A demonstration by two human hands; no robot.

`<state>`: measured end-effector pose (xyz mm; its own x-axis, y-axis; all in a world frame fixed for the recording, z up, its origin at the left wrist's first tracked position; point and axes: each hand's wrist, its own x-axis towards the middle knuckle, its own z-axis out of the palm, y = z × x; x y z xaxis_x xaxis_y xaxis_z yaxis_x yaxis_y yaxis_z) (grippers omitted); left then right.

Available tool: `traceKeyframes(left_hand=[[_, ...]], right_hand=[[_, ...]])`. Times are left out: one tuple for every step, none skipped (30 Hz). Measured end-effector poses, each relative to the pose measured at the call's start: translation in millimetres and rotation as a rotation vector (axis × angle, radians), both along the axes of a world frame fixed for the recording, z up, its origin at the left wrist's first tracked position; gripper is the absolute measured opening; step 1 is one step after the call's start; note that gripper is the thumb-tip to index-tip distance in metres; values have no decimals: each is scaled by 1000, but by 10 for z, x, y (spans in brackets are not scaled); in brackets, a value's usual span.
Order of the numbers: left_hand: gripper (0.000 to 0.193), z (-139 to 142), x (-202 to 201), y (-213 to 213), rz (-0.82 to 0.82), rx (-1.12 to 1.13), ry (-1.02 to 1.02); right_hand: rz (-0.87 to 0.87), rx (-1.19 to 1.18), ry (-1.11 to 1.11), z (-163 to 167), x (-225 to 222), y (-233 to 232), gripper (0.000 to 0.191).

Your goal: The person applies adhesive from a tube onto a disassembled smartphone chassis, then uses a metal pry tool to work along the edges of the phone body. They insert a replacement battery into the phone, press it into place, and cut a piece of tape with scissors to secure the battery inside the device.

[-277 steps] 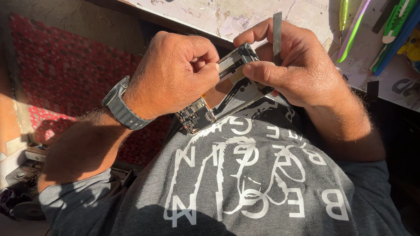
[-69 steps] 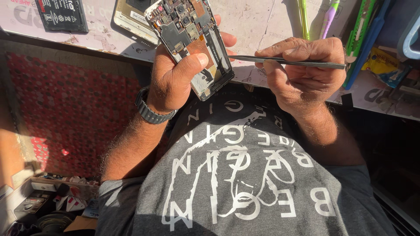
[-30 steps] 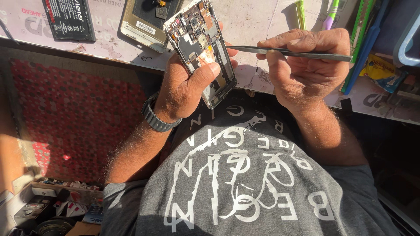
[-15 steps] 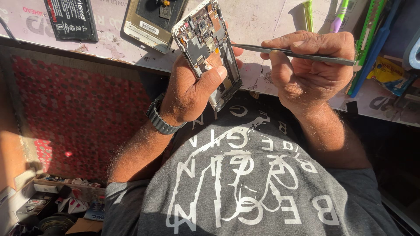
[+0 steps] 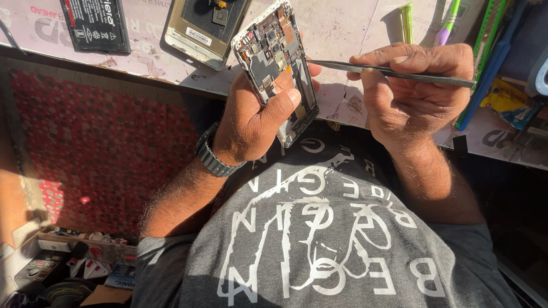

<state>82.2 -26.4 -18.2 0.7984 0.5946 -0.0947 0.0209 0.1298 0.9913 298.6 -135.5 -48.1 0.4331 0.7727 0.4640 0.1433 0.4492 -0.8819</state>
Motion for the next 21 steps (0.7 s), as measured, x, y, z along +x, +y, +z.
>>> traceKeyframes(left_hand=[[34, -1, -4, 1, -8, 2, -9], [34, -6, 3, 0, -6, -9, -20], [35, -9, 7, -3, -5, -20, -33], [35, -12, 11, -4, -2, -30, -45], [35, -16, 15, -5, -5, -44, -51], [35, -15, 13, -7, -8, -58, -55], [34, -15, 11, -10, -10, -73, -60], [36, -12, 3, -9, -18, -85, -78], [37, -9, -8, -10, -25, -99, -96], [38, -7, -16, -9, -33, -112, -113], [38, -5, -24, -9, -33, -100, -103], [38, -5, -28, -10, -34, -88, -93], [38, -6, -31, -11, -35, -76, -83], [38, -10, -27, -13, -34, -85, -93], [39, -16, -21, -16, -33, -94, -103], [39, -20, -17, -16, -31, -102, -113], [39, -25, -13, -16, -32, -107, -118], [39, -28, -10, -16, -32, -112, -124], [39, -30, -9, -15, -33, -117, -129], [39, -30, -10, -16, -37, -119, -128], [39, -30, -14, -15, -41, -121, -128]], right_hand=[[-6, -2, 16, -3, -1, -3, 28], [5, -34, 18, 3, 7, -14, 28], [16, -66, 21, 11, 9, -32, 29], [22, -78, 38, 13, 13, -37, 29], [29, -91, 55, 19, 18, -50, 29], [31, -86, 87, 18, 19, -50, 29], [33, -82, 104, 19, 24, -54, 29], [35, -79, 121, 21, 29, -57, 30], [35, -77, 123, 23, 38, -59, 31], [38, -80, 122, 23, 38, -62, 31], [41, -82, 122, 23, 43, -62, 32], [46, -89, 120, 23, 44, -64, 31], [52, -91, 121, 22, 48, -62, 31], [58, -93, 122, 21, 51, -58, 31], [64, -88, 126, 16, 62, -44, 30], [66, -82, 130, 17, 63, -40, 30], [69, -75, 134, 16, 69, -29, 30], [67, -67, 136, 19, 67, -26, 30], [66, -68, 150, 24, 69, -23, 30], [65, -69, 164, 29, 70, -21, 30], [66, -78, 191, 33, 72, -21, 29]])
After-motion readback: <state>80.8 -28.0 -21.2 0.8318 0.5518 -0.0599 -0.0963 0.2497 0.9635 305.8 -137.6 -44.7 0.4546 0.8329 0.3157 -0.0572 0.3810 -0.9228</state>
